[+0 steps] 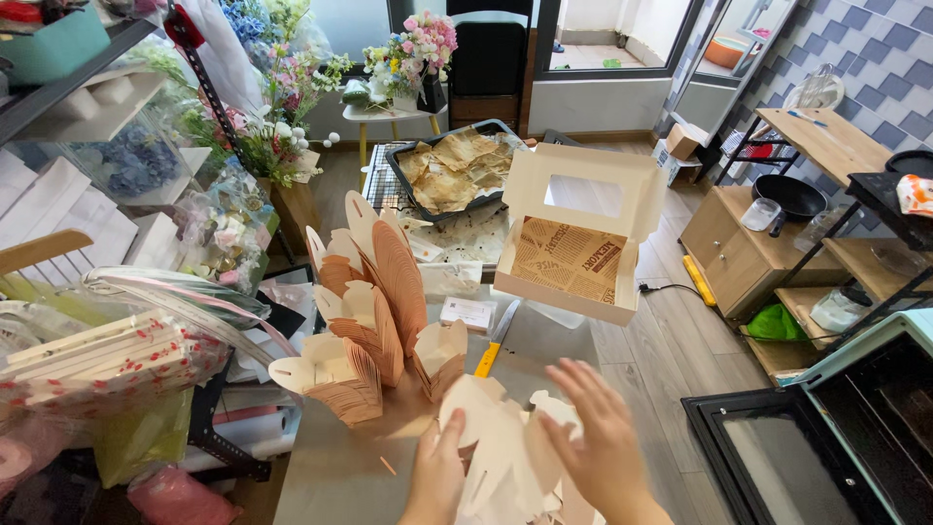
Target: The person repeatedly picks up flat, bunny-shaped paper tags, folds them along pre-scored lines, and places them into a standing stack on the table. The process is repeated continuously throughout the clip.
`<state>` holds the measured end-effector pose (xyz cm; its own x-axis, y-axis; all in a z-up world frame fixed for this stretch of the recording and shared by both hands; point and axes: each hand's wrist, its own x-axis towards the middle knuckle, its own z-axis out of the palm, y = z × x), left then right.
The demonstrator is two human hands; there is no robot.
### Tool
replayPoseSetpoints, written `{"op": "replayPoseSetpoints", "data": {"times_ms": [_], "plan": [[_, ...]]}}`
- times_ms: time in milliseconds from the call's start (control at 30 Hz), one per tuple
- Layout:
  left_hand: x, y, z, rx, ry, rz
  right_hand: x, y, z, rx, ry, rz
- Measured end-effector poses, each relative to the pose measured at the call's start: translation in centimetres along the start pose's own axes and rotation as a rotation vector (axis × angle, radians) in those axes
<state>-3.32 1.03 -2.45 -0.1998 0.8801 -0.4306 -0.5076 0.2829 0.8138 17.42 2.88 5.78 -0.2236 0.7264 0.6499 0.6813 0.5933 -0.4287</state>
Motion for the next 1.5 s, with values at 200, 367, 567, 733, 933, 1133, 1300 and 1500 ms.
{"op": "replayPoseSetpoints", "data": {"times_ms": [200, 367, 567, 733, 933, 1133, 1300, 1500], "plan": [[-1.0, 1.7, -0.9, -0.354, -0.14, 0.014, -4.5, 5.2, 1.3, 0.843, -0.351, 1.346], [-3.4, 5.7, -0.6, -0.256, -0.623, -0.091, -5.4, 6.4, 0.9, 0.883, -0.257, 1.114], [-4.0, 9.5, 2.1, 0.76, -0.803, 0.103, -4.4, 4.9, -0.2, 0.75, -0.333, 1.044], [-2.9, 7.3, 5.0, 1.095, -0.606, 0.54, -4.8, 3.8, -0.9, 0.853, -0.239, 0.89], [-0.9, 5.2, 5.8, 0.789, -0.628, 0.045, -5.6, 2.9, -2.8, 0.801, -0.164, 0.841], [-0.3, 5.3, 6.3, 0.195, -0.577, -0.142, -5.5, 1.4, -3.6, 0.525, 0.097, 0.652], [-1.2, 6.6, 6.3, 0.178, -0.511, -0.221, -5.1, 0.1, -4.7, 0.186, 0.17, 0.136], [-1.3, 7.4, 6.1, 0.136, -0.503, -0.164, -3.3, -0.6, -5.5, 0.084, 0.175, -0.084]]}}
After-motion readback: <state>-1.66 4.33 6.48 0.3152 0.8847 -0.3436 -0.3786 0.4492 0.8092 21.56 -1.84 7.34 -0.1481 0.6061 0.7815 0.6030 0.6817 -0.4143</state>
